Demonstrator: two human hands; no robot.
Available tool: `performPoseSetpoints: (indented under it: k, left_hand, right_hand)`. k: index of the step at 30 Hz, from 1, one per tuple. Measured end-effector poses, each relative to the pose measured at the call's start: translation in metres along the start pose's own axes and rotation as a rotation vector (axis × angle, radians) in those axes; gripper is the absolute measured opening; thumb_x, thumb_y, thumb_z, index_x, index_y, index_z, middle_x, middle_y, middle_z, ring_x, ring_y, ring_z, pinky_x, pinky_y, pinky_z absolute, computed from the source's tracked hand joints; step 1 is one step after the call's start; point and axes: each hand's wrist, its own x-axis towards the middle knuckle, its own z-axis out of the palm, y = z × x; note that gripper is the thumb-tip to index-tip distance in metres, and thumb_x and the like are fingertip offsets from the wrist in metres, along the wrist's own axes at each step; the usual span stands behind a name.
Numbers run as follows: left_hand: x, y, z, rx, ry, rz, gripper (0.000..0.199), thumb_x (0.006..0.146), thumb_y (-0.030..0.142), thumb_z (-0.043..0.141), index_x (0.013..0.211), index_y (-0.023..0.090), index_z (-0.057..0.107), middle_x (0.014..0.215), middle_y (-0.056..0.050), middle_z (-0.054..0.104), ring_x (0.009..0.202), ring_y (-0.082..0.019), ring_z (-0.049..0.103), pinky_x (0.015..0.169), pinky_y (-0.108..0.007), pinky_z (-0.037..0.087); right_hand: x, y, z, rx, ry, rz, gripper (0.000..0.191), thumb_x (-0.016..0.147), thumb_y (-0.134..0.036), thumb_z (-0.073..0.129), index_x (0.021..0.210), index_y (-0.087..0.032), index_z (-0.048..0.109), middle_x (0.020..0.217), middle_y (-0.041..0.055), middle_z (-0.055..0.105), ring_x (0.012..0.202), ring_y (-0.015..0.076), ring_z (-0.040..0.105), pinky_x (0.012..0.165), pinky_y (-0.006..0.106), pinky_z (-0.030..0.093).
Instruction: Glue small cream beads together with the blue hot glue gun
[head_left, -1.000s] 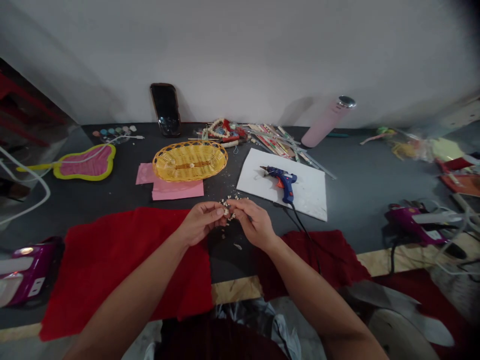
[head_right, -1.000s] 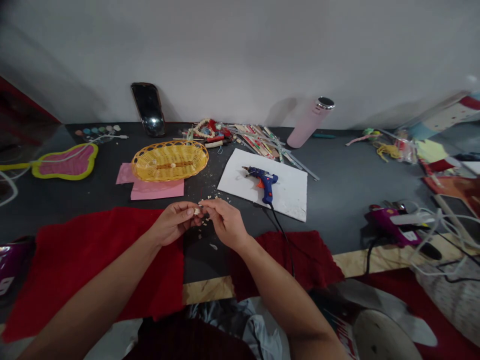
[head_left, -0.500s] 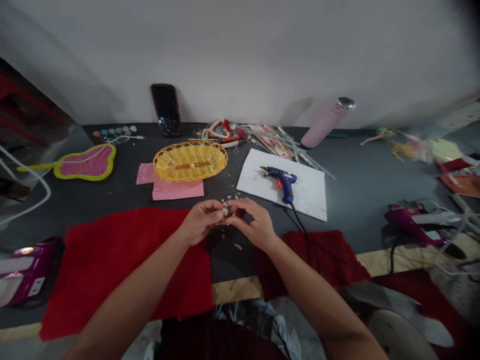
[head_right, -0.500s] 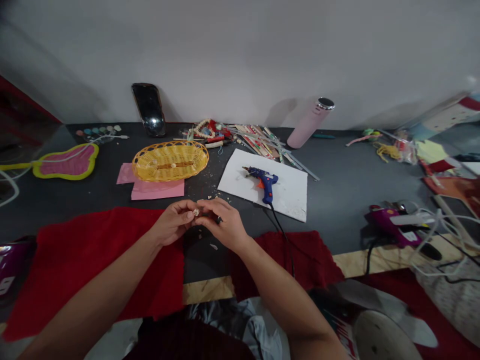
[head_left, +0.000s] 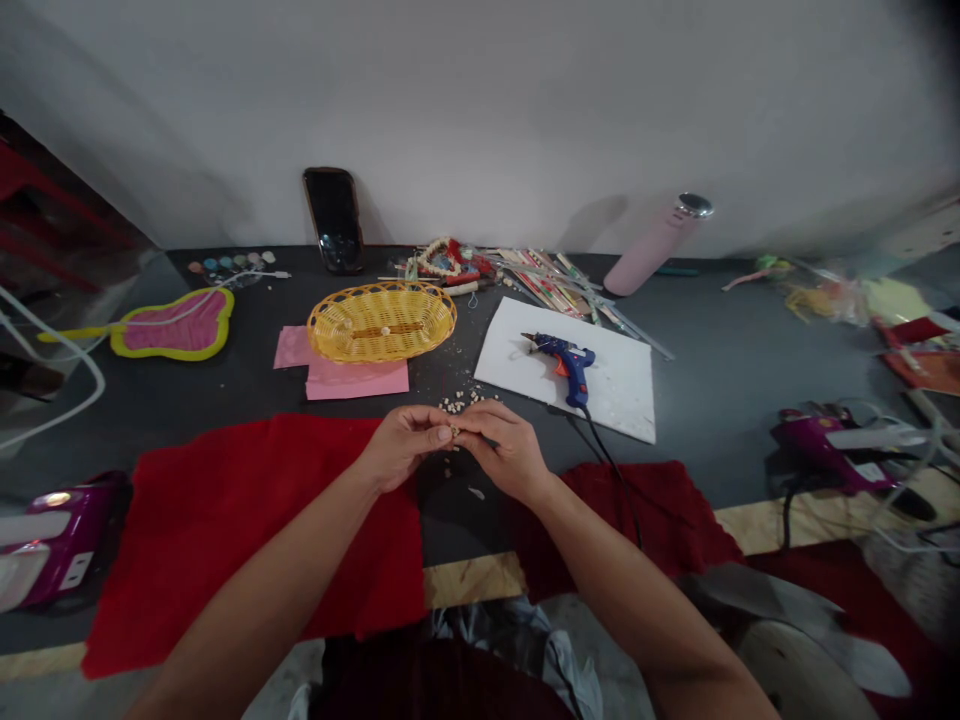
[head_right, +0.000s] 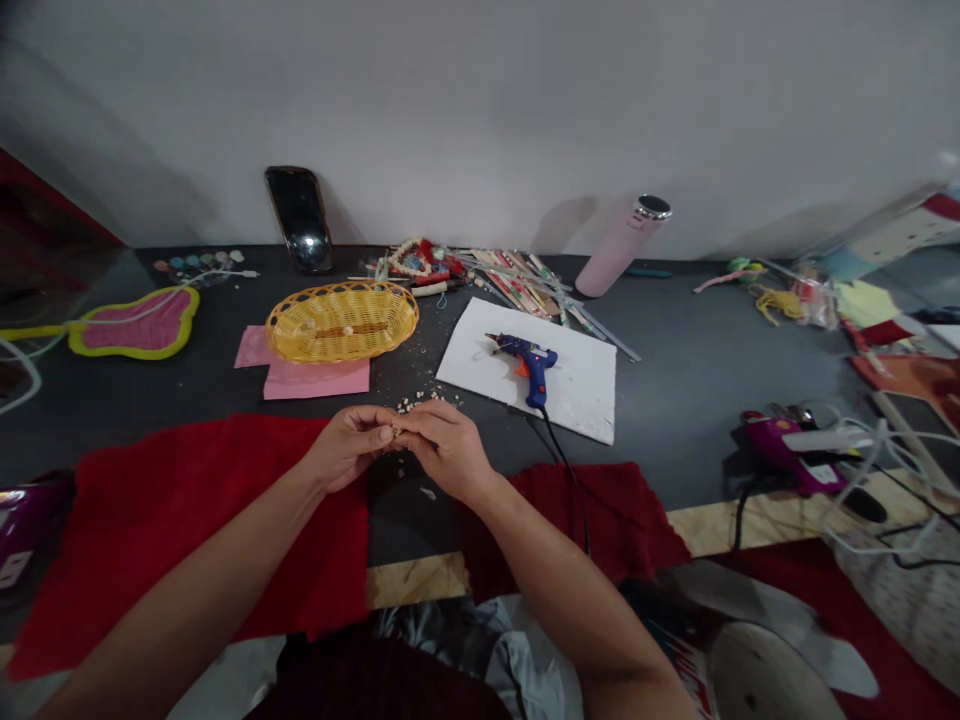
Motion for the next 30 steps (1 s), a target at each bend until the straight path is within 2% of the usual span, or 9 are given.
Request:
performPoseSetpoints:
  k: [8,13,19,23,30]
  left_hand:
    - [-0.0009,0.0006,0.0024,-0.012,0.003,0.000,0.018,0.064,0.026,0.076,0.071,0.011,0.068,0.063,-0.001,0.063,0.059,-0.008,0.056,0.061,-0.020,0.041]
    - [-0.0006,0.0007,0.0001,-0.050,-0.004,-0.010,0.024,0.066,0.031,0.075,0.079,0.011,0.070,0.065,-0.004,0.065,0.060,-0.009,0.058,0.062,-0.021,0.043]
    - [-0.0009,0.0028,0.0010,0.006,0.007,-0.005,0.019,0.068,0.027,0.074,0.077,0.012,0.068,0.064,-0.002,0.064,0.059,-0.008,0.056,0.060,-0.019,0.042]
    - [-0.0009,0.0035,0.0040,-0.032,0.009,0.010,0.017,0.068,0.026,0.073,0.077,0.012,0.067,0.069,-0.002,0.064,0.064,-0.008,0.057,0.063,-0.021,0.043]
    - [-0.0011,0.0040,0.0043,0.053,0.022,0.024,0.021,0.063,0.027,0.077,0.075,0.013,0.068,0.070,0.000,0.063,0.063,-0.009,0.055,0.064,-0.022,0.041]
  right_hand:
    - [-0.0017,0.0013,0.0022,0.037,-0.020,0.034,0.021,0.085,-0.015,0.055,0.102,-0.023,0.065,0.088,0.0057,0.063,0.083,0.0145,0.061,0.075,0.029,0.053]
    - [0.0000,0.0000,0.0009,0.012,-0.022,0.029,0.024,0.086,-0.015,0.054,0.106,-0.024,0.064,0.091,0.0062,0.063,0.084,0.0148,0.060,0.076,0.029,0.052]
    - [-0.0012,0.0019,0.0015,-0.004,-0.040,-0.007,0.031,0.086,-0.013,0.051,0.113,-0.025,0.061,0.093,0.0060,0.061,0.086,0.0141,0.059,0.077,0.028,0.052]
    - [-0.0027,0.0026,0.0016,0.012,-0.050,0.029,0.034,0.084,-0.018,0.056,0.118,-0.023,0.057,0.099,0.0077,0.061,0.089,0.0157,0.059,0.076,0.030,0.053]
    - [-0.0004,0.0028,0.0004,-0.005,-0.021,0.034,0.015,0.082,-0.019,0.059,0.096,-0.022,0.064,0.089,0.0055,0.063,0.082,0.0146,0.060,0.073,0.029,0.053]
